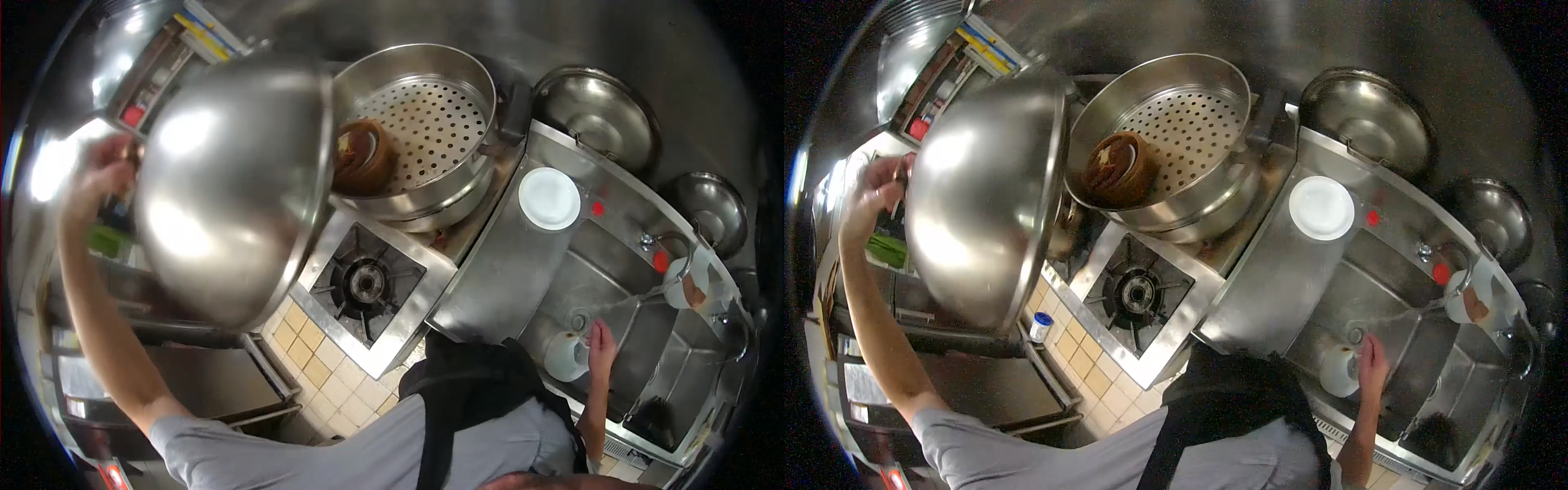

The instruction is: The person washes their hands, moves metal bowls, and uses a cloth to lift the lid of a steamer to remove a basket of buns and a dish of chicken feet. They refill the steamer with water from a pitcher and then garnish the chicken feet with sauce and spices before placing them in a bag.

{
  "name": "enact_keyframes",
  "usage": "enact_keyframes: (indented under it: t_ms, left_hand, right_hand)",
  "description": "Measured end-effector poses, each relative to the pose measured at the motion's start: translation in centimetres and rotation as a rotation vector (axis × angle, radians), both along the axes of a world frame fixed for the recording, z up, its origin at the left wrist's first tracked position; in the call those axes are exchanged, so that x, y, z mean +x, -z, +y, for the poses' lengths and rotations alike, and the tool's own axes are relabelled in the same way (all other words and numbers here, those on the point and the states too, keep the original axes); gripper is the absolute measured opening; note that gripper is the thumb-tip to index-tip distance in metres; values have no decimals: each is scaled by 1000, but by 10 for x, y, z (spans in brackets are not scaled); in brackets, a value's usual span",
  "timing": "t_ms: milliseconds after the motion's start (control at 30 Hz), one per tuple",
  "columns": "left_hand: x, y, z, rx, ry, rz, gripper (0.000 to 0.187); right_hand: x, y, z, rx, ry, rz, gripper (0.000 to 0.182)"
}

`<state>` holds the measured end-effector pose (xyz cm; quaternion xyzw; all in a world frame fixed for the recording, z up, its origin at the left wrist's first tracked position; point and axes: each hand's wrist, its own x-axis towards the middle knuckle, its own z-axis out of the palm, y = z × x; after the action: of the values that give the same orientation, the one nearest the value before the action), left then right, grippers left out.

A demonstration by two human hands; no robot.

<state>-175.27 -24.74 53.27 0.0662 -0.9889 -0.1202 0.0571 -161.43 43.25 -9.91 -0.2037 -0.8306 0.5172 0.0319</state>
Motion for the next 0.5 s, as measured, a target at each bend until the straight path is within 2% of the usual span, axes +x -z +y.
enact_keyframes:
  t_ms: [33, 67, 133, 200, 267, 333, 467, 500]
  left_hand:
    - [18, 10, -5, 13, 3, 72, 66]
    - [30, 13, -6, 91, -36, -25, 52]
    - [50, 29, -3, 136, -130, -177, 39]
    - [65, 50, -12, 81, -229, -309, 34]
    - [75, 77, -16, -56, -187, -423, 33]
    - [84, 110, -13, -54, -232, -545, 32]
    - [103, 192, -41, -26, -149, -568, 36]
    - [100, 202, -22, -146, -168, -607, 38]
  right_hand:
    - [-7, 0, -1, -4, -12, 2, 28]
    - [-14, 2, -3, -77, -31, 32, 28]
    - [-26, 14, -3, -152, -64, 62, 27]
    - [-38, 29, -4, -134, -138, 120, 30]
    - [-47, 24, -13, -118, -167, 100, 29]
    - [-48, 26, -19, -100, -191, 70, 29]
    - [-40, 45, -9, -48, -269, 82, 27]
    - [-37, 47, -5, -34, -284, 80, 27]
